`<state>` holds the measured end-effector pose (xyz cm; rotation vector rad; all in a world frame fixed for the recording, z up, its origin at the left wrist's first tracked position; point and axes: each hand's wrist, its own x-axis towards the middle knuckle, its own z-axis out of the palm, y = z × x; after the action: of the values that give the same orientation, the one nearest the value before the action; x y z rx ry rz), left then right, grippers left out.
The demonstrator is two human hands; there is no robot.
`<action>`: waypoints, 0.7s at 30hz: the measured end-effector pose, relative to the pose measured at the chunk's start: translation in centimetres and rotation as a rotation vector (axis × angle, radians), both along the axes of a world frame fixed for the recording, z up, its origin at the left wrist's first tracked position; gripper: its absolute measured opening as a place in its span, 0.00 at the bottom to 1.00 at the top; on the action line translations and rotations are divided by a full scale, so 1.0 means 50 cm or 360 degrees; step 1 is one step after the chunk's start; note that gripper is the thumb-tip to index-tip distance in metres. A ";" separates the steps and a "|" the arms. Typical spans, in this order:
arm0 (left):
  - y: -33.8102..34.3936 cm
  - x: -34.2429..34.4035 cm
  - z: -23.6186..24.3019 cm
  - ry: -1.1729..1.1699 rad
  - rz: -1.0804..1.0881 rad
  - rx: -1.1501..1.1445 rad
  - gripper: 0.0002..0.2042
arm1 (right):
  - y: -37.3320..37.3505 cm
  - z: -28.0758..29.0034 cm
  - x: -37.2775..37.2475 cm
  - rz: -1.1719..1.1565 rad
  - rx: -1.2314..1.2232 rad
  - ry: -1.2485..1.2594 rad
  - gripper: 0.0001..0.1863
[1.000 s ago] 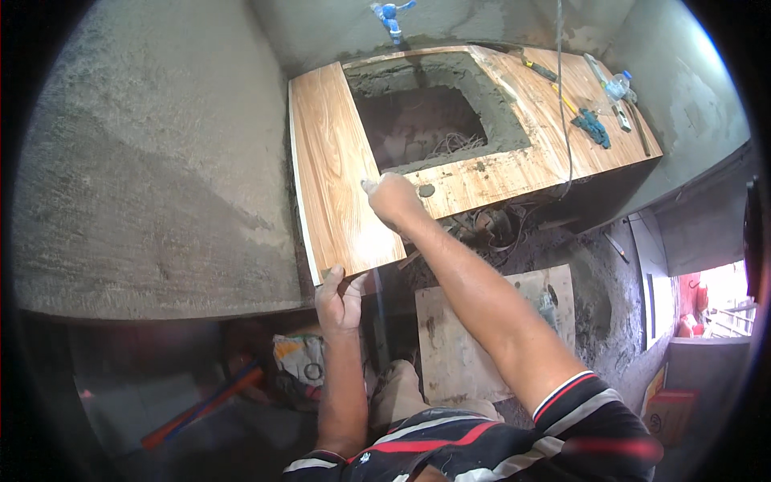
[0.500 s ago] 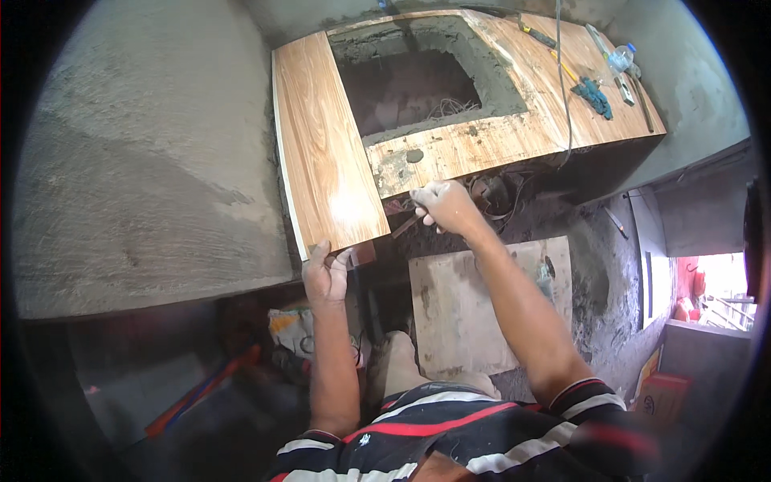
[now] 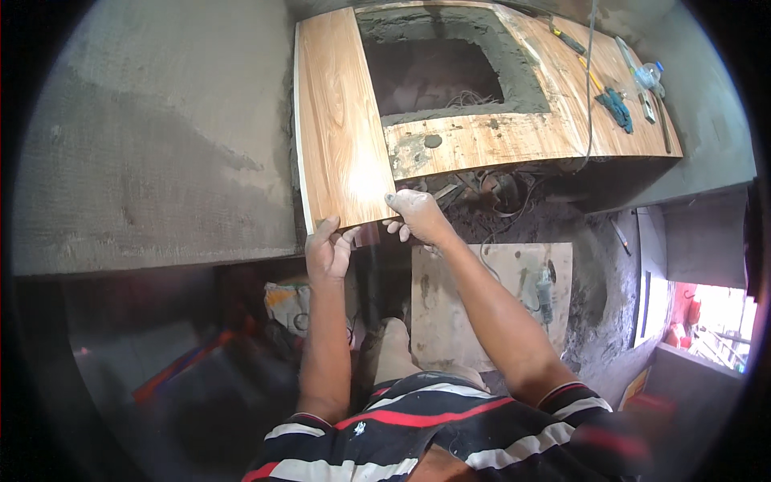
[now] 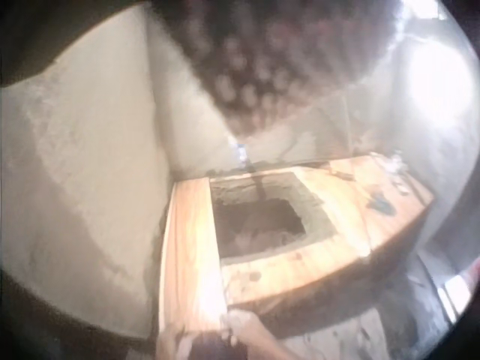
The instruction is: The person measures a tile and a countertop opening using a measuring tape, test-fits the tile in place, and cuts the tile with an angle grinder.
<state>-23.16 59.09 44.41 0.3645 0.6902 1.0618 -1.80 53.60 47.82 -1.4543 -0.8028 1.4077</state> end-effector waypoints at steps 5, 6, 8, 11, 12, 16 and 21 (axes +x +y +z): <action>-0.001 -0.012 0.004 0.0049 -0.0045 -0.0025 0.22 | -0.004 -0.015 -0.021 -0.0141 -0.0087 0.0112 0.20; -0.003 -0.014 0.001 0.0075 -0.0054 -0.0062 0.22 | -0.006 -0.021 -0.023 -0.0193 -0.0084 0.0175 0.20; -0.001 -0.018 0.005 0.0091 -0.0057 -0.0102 0.22 | -0.006 -0.015 -0.030 -0.0208 -0.0094 0.0184 0.20; -0.001 -0.013 0.003 0.0077 0.0010 -0.0075 0.19 | -0.002 -0.020 -0.031 -0.0240 -0.0087 0.0209 0.20; 0.005 -0.014 0.002 0.0115 -0.0014 -0.0034 0.20 | 0.001 -0.023 -0.030 -0.0246 -0.0062 0.0222 0.20; 0.012 -0.011 0.006 0.0161 -0.0041 -0.0025 0.22 | 0.005 -0.022 -0.029 -0.0268 -0.0097 0.0239 0.20; 0.005 -0.015 0.008 0.0200 -0.0046 -0.0087 0.23 | 0.003 -0.016 -0.033 -0.0272 -0.0152 0.0285 0.20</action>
<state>-23.91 59.34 44.80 0.3954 0.8224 0.9966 -3.46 53.76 47.01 -1.4102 -0.4929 1.4370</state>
